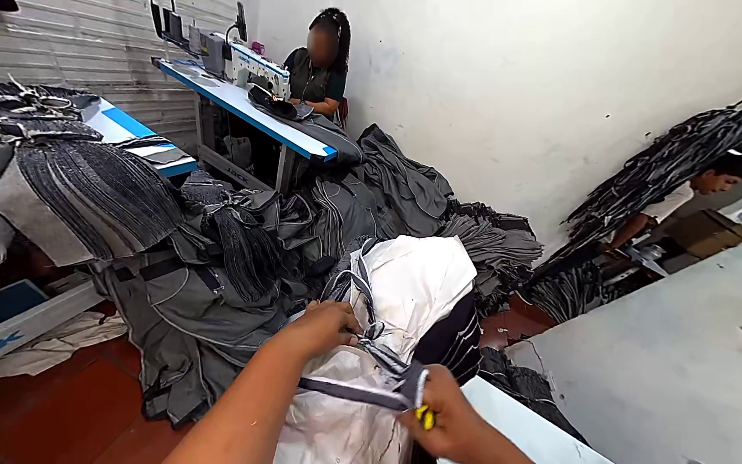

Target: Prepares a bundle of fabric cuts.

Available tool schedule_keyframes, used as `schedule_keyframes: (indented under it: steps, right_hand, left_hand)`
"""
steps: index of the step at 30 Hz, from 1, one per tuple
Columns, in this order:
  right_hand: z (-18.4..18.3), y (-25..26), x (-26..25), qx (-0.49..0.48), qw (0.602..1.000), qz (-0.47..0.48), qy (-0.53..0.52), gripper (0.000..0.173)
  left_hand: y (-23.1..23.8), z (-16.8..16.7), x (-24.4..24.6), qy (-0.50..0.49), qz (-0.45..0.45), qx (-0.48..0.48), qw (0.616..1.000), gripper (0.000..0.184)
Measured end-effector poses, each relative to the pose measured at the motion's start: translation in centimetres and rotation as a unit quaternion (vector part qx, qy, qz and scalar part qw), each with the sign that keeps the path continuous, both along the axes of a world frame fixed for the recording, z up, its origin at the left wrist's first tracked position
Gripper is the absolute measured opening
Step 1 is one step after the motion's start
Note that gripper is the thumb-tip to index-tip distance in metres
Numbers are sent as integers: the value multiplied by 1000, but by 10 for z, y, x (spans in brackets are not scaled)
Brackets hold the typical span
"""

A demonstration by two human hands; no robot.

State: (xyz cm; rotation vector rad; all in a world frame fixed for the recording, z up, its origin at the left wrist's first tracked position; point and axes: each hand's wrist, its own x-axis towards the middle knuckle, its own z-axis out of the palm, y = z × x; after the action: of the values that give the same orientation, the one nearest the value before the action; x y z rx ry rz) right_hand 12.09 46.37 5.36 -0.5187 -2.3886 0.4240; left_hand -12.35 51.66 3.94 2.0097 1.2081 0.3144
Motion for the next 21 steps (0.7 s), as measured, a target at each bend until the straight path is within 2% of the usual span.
schedule_keyframes:
  steps: [2,3,5,7,11,13,14,17,18,21]
  right_hand:
    - [3,17,19,-156,983,-80,60,18]
    - [6,27,27,-264,955,-109,79,14]
    - [20,47,44,-435,893,-108,32,15]
    - [36,65,63,-510,855,-89,-19,21]
    - [73,101,108,-578,798,-85,-151,26]
    - [89,107,121,-556,785,-172,-213,27]
    - [96,108,123,-508,791,-225,-257,28]
    - [118,95,88,-314,790,-391,-353,57]
    - [121,82,61,-275,786,-419,-362,62]
    - [109,33,-33,-243,793,-375,-415,47]
  left_hand:
    - [5,-5,-1,-12,-2,5,1000,27]
    - [5,-8,1,-16,-2,4,1000,28]
    - [6,-10,3,-9,2,5,1000,29]
    - [6,-9,4,0,4,5,1000,30]
    - [4,-2,5,15,-5,-11,1000,32]
    - [3,1,6,24,-12,-14,1000,31]
    - [3,1,6,26,-11,-12,1000,31]
    - [4,1,7,18,-4,-11,1000,29]
    - [4,1,8,19,-3,-12,1000,30]
    - [1,-1,9,22,2,-8,1000,30]
